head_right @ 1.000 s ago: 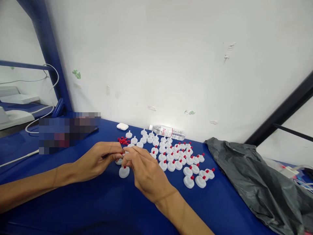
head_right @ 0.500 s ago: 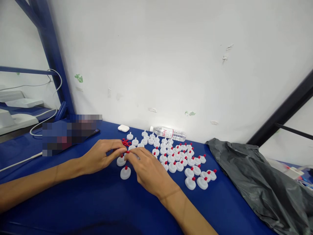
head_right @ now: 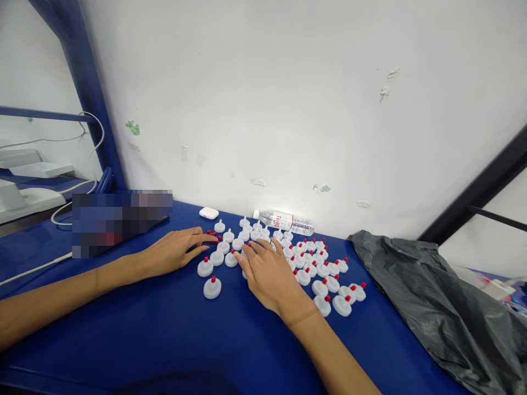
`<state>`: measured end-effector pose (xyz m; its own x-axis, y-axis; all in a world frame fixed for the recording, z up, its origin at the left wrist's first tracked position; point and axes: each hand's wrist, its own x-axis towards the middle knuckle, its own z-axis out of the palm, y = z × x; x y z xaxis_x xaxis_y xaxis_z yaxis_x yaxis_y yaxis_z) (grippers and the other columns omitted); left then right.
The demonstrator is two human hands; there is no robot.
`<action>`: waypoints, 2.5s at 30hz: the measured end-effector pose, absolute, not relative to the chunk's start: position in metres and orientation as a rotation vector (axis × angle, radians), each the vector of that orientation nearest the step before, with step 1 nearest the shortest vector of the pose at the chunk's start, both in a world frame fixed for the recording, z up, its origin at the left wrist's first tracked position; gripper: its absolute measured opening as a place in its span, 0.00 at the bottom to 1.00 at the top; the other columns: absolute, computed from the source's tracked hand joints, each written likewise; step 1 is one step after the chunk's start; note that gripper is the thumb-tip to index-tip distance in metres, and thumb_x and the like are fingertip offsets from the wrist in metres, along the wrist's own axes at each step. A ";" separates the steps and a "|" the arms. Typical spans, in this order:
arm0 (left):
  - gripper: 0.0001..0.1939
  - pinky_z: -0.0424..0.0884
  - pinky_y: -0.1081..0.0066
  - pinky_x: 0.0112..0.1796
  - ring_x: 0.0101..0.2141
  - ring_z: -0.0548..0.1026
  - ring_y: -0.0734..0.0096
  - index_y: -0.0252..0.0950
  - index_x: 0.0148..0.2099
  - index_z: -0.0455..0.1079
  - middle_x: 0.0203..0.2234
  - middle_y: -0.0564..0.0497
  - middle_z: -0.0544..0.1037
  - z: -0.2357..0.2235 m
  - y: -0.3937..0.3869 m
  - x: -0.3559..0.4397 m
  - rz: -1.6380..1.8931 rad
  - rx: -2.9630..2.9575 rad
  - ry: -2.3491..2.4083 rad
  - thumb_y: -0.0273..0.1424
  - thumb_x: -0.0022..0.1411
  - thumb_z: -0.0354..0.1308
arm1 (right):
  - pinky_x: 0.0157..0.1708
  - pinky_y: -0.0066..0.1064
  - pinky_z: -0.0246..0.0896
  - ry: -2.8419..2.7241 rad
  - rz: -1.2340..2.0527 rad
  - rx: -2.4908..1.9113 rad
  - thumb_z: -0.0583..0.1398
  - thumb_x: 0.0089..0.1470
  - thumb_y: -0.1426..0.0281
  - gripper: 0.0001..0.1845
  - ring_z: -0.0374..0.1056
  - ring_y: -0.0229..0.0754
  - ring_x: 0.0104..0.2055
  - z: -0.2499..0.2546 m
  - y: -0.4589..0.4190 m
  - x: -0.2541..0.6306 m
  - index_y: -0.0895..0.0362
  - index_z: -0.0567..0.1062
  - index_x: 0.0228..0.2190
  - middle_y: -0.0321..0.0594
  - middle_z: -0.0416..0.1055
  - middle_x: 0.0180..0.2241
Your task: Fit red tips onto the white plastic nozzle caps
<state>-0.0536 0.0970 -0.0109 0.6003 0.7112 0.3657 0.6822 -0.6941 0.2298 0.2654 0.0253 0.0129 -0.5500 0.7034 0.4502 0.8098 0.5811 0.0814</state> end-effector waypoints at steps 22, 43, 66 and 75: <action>0.10 0.71 0.62 0.36 0.36 0.82 0.58 0.43 0.48 0.80 0.42 0.49 0.85 -0.002 0.088 -0.041 0.665 2.703 1.176 0.37 0.80 0.58 | 0.83 0.63 0.60 -2.564 -0.234 -1.018 0.54 0.86 0.64 0.20 0.78 0.54 0.73 0.014 0.011 0.240 0.47 0.83 0.65 0.41 0.88 0.61; 0.14 0.77 0.65 0.39 0.31 0.82 0.63 0.44 0.53 0.86 0.38 0.50 0.90 -0.002 0.080 -0.034 0.807 2.623 0.912 0.40 0.85 0.58 | 0.79 0.70 0.64 -2.660 -0.304 -0.976 0.56 0.85 0.64 0.21 0.76 0.61 0.75 0.014 0.007 0.241 0.49 0.81 0.69 0.43 0.82 0.70; 0.22 0.83 0.61 0.51 0.43 0.86 0.58 0.45 0.60 0.88 0.47 0.47 0.90 -0.002 0.077 -0.030 0.997 2.532 0.880 0.48 0.88 0.55 | 0.76 0.65 0.69 -2.571 -0.292 -0.932 0.60 0.84 0.64 0.18 0.80 0.59 0.71 0.013 0.012 0.243 0.52 0.81 0.66 0.48 0.85 0.66; 0.22 0.85 0.62 0.49 0.41 0.85 0.60 0.44 0.58 0.89 0.46 0.44 0.89 0.003 0.069 -0.026 1.065 2.538 0.794 0.46 0.89 0.55 | 0.54 0.47 0.81 -2.503 -0.234 -0.861 0.60 0.80 0.75 0.09 0.86 0.52 0.49 0.025 0.010 0.241 0.50 0.79 0.52 0.41 0.88 0.52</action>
<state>-0.0262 0.0686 0.0033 0.5779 0.5838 0.5702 0.3803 -0.8109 0.4448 0.2407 0.0099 0.0247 -0.6871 0.5346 0.4921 0.6164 0.7874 0.0052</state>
